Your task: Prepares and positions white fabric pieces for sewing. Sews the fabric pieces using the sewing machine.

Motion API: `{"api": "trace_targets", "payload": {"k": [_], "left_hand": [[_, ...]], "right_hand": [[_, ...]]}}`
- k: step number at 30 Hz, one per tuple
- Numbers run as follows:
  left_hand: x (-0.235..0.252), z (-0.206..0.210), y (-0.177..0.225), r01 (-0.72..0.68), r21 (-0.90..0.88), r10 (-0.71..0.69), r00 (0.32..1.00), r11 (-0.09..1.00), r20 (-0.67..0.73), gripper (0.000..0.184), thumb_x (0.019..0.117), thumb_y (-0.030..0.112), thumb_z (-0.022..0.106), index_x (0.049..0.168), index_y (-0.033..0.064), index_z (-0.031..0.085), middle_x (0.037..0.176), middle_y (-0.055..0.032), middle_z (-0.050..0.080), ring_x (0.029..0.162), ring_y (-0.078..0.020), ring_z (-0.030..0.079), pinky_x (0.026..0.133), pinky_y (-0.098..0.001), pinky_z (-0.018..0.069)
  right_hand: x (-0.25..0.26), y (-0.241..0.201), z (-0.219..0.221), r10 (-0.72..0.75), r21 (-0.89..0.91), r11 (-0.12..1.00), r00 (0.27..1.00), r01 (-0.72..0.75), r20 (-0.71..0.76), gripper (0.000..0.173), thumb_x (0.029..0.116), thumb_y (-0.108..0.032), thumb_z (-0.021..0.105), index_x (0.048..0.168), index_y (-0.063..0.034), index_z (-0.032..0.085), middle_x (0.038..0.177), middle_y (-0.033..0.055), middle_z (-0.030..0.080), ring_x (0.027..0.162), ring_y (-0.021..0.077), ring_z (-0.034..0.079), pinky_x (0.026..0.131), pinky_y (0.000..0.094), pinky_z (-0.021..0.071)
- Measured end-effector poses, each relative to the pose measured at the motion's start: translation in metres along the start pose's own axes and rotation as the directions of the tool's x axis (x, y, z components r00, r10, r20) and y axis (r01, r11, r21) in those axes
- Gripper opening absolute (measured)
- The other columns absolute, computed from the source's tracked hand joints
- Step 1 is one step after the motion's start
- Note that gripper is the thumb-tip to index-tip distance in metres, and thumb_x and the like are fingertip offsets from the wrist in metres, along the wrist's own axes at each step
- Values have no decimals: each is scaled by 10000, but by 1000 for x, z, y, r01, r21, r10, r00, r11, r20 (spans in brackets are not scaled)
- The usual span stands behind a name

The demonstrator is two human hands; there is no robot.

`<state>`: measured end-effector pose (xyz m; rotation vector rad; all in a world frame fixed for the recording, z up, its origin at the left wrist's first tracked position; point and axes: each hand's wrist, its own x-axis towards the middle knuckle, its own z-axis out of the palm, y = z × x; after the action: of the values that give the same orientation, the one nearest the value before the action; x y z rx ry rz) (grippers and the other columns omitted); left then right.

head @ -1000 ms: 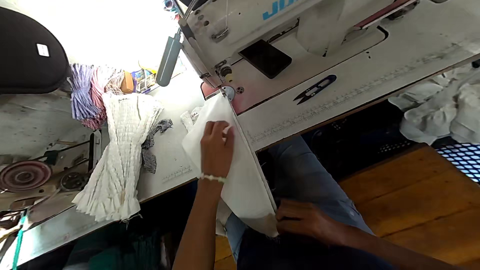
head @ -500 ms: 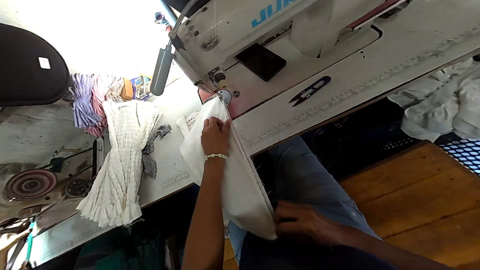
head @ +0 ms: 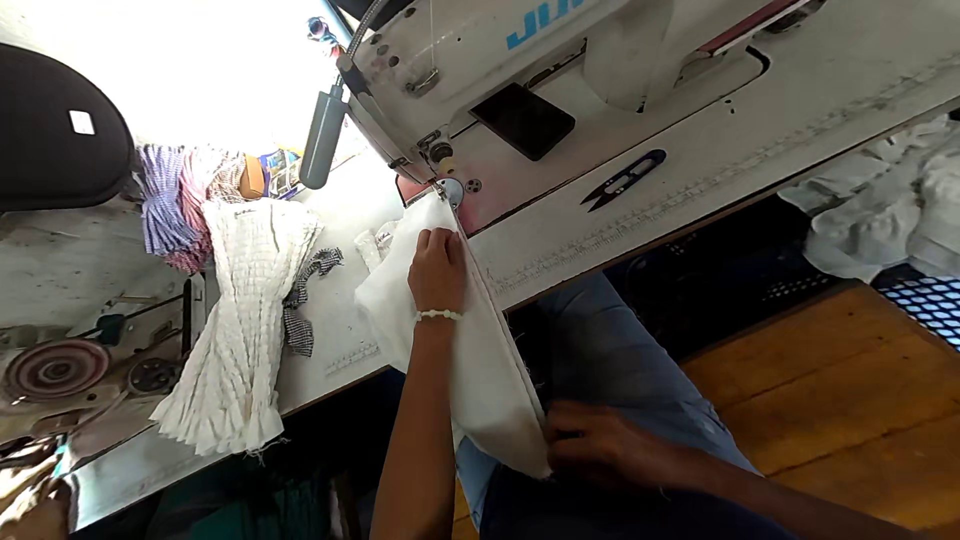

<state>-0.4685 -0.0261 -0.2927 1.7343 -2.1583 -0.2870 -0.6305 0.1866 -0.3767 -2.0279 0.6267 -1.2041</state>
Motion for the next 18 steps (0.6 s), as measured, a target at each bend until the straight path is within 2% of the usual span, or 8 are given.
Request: {"api": "trace_targets", "payload": {"k": [2,3,5,7,9,12,14,18], "left_hand": [[-9,3,-14,-114,-65,110,992,991,-64,183,1028,123,590,1109,3,703,1039,-174,633,858,-298,648,756,-455,559],[-12,3,-20,-167,-98,161,984,981,-70,196,1013,112,614,1143,8,717,1118,-175,648,958,-303,650,841,-454,549],[-18,1,-29,-237,-143,236,971,961,-27,267,1005,151,631,1227,32,721,1344,-159,641,1241,-357,578,1039,-530,441],[-22,2,-29,-273,-106,274,962,956,-10,309,1012,192,620,1272,56,716,1424,-132,614,1350,-378,518,1082,-583,382],[-30,10,-22,-281,-5,280,959,960,-31,349,1026,200,571,1321,54,688,1451,-136,597,1384,-394,501,1121,-610,354],[-42,17,-7,-178,114,179,984,977,3,445,1062,251,458,1470,111,570,1566,-98,487,1475,-346,408,1170,-643,266],[-43,16,-8,-158,90,158,987,983,10,457,1061,280,451,1485,145,558,1582,-78,469,1493,-323,384,1173,-655,242],[-35,16,-17,-187,38,187,982,982,-2,445,1055,289,475,1462,148,586,1567,-85,487,1482,-326,399,1170,-648,249]], "right_hand": [[0,1,0,-3,-3,1000,1000,3,-2,105,933,-103,648,856,-71,712,859,98,655,861,215,646,768,274,550],[0,1,0,-7,-11,1000,1000,7,-5,105,936,-107,646,859,-74,711,860,96,654,860,213,644,764,272,549],[-2,1,1,-14,-35,999,1000,13,-9,112,944,-115,636,858,-83,699,856,90,646,851,208,638,749,266,545],[-4,0,-1,-20,-66,998,1000,19,-14,117,958,-116,625,865,-87,689,861,88,637,851,202,631,748,259,541],[-8,-2,-5,-19,-117,993,1000,16,-22,130,969,-123,612,867,-94,686,863,79,635,850,191,627,748,245,539],[-14,-1,-9,-16,-173,985,999,9,-40,147,992,-148,590,881,-115,680,866,54,625,852,164,613,756,214,525],[-17,0,-9,-11,-173,985,998,1,-58,149,1000,-160,588,887,-124,678,866,46,617,858,149,606,762,200,515],[-15,0,-7,8,-156,987,994,-26,-112,147,1009,-157,578,907,-124,678,875,44,611,863,139,594,771,190,504]]}}
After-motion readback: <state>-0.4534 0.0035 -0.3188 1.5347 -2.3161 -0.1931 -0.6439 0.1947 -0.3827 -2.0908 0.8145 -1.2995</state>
